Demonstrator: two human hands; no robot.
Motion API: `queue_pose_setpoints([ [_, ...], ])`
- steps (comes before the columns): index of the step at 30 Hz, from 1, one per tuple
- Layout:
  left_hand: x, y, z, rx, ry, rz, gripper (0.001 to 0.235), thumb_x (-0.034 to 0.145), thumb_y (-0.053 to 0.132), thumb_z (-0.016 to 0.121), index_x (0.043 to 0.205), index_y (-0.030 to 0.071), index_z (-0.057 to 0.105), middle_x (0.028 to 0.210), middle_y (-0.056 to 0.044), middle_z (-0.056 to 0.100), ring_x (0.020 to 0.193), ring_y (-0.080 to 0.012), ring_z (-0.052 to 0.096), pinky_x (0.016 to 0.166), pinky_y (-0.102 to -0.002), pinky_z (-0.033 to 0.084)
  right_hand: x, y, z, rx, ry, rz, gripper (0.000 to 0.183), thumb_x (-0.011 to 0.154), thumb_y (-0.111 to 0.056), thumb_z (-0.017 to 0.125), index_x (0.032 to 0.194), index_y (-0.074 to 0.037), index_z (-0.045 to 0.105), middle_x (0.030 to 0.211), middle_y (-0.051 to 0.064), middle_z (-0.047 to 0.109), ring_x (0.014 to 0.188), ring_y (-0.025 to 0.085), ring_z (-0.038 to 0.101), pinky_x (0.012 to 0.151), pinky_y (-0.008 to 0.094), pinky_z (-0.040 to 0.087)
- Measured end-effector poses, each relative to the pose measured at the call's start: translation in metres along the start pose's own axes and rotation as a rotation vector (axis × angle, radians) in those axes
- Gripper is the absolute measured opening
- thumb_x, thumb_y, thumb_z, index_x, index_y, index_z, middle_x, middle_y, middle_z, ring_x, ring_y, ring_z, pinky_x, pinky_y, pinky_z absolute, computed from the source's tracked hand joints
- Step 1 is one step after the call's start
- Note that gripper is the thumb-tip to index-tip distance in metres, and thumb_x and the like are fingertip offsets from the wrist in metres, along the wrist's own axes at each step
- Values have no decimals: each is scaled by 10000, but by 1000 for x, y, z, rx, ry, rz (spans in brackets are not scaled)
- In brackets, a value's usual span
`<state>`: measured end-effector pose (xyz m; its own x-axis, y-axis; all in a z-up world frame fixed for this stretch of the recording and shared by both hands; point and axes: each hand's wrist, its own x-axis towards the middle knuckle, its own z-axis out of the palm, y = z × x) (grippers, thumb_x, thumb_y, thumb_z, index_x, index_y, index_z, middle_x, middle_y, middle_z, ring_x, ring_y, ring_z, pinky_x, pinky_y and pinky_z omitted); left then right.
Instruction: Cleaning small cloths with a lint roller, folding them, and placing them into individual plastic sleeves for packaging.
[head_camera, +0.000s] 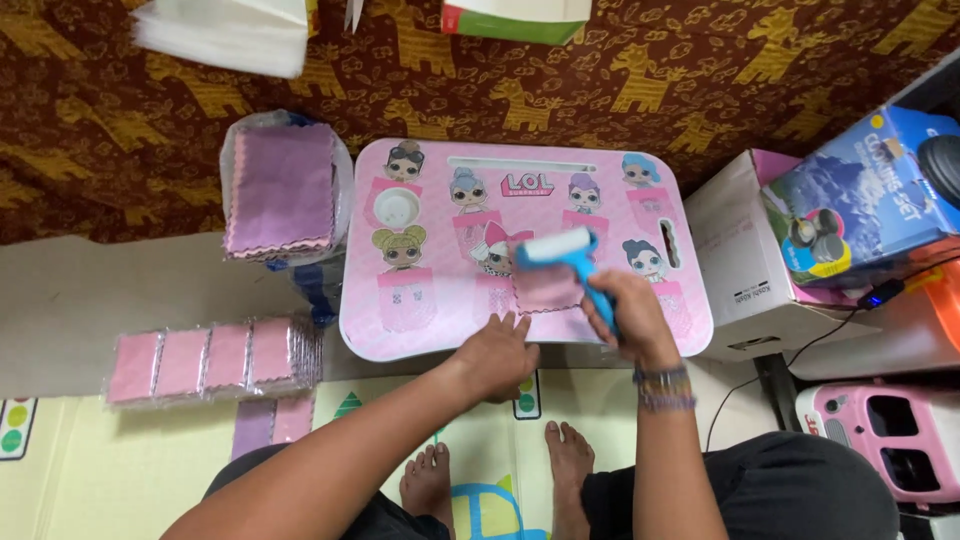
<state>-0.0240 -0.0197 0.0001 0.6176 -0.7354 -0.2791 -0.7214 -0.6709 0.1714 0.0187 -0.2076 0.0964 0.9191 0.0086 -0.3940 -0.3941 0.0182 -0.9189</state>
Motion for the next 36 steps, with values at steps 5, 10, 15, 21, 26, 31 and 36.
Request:
queue_pose_setpoints([
  [5,1,14,11,73,-50,-2,752,777,436,826,1360,8,622,1417,-344,560,1289,-556,541,1075,-655,394,-5,33,13,10,19,41,203,954,-140,582,835,22,559,510,165,511,230,195,430,190,292,312],
  [10,-4,12,0,128,-46,-11,688,797,442,812,1306,2,665,1372,-326,609,1222,-529,599,1055,-644,408,39,37,22,5,18,38,176,938,-142,601,911,31,586,535,155,546,265,194,474,213,289,338],
  [15,0,2,5,97,-36,-14,587,800,438,797,1191,9,711,1207,-282,705,1063,-468,684,978,-640,469,58,38,29,12,5,27,195,917,-162,600,977,23,582,526,129,530,271,182,472,213,283,351],
  [21,-4,-32,1,8,-112,-216,383,846,334,803,1082,35,763,1096,-232,742,1111,-480,664,942,-736,436,10,43,5,11,4,59,170,937,-147,589,924,22,584,523,162,524,251,197,455,201,282,329],
  [26,-12,-56,-5,4,-108,-301,275,858,269,784,1018,44,787,1095,-249,743,1074,-474,680,955,-708,457,-31,39,-13,-3,34,121,180,916,-129,593,942,48,606,540,178,520,250,196,437,194,288,313],
  [31,-21,-47,-25,5,-100,-309,363,833,326,813,1073,56,776,1193,-267,701,1119,-469,665,973,-674,465,-55,35,-32,-16,42,161,206,908,-114,585,965,81,620,549,182,513,253,187,421,186,290,309],
  [36,-24,-33,-39,-27,-56,-143,569,861,273,778,1342,3,639,1542,-223,491,1428,-429,444,1075,-625,417,-53,29,-49,1,117,126,207,929,-112,573,970,84,626,551,178,487,258,170,388,184,270,278],
])
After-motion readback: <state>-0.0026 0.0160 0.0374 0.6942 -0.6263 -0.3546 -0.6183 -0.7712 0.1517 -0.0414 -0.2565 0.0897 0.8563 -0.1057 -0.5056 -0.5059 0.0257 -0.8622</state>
